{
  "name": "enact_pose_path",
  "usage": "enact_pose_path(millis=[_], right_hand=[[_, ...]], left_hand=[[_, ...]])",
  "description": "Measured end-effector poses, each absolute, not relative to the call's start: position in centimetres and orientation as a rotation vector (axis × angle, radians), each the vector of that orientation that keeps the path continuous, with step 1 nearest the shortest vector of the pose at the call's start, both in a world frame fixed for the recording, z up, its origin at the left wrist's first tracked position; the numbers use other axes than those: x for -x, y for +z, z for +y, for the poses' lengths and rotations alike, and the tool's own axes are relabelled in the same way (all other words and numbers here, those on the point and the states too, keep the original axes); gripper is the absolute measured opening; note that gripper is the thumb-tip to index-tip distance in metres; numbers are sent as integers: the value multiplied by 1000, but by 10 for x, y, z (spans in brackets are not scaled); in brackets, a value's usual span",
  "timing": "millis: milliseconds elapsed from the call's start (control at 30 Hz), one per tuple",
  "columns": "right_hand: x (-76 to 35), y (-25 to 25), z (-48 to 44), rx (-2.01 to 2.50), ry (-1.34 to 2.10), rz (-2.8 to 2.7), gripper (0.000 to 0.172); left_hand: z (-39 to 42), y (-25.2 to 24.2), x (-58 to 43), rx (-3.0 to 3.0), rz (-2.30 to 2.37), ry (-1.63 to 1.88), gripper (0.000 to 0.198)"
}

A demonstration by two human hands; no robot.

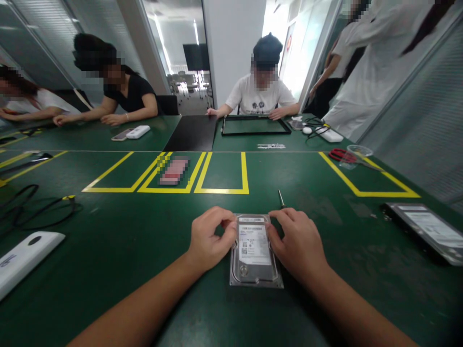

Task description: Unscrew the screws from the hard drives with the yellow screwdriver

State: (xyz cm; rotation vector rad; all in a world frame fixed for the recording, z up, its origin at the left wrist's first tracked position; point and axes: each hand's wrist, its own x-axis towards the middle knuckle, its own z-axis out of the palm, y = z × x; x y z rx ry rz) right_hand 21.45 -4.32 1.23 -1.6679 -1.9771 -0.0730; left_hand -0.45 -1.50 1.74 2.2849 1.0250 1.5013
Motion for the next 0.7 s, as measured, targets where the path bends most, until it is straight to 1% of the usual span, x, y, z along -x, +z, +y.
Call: enact_pose_path(millis=[67, 133, 300, 433, 700], right_hand=[[-217, 13, -41, 1850, -285, -2024, 23], [-219, 15, -39, 1963, -348, -2051, 26], [-221, 25, -38, 2216, -231, -2066, 22], [-223, 25, -37, 2323, -103, -2104, 29], [-223, 19, -33, 2351, 22, -2127, 36]], left_hand=[[-14, 15, 6, -2189, 1058, 1496, 9], [-13, 13, 6, -2134, 1063, 1489, 10], [-13, 7, 5, -2038, 1103, 1515, 11], [-13, 3, 5, -1990, 1119, 1487, 10], [-13, 3, 4, -2052, 1203, 1437, 4]])
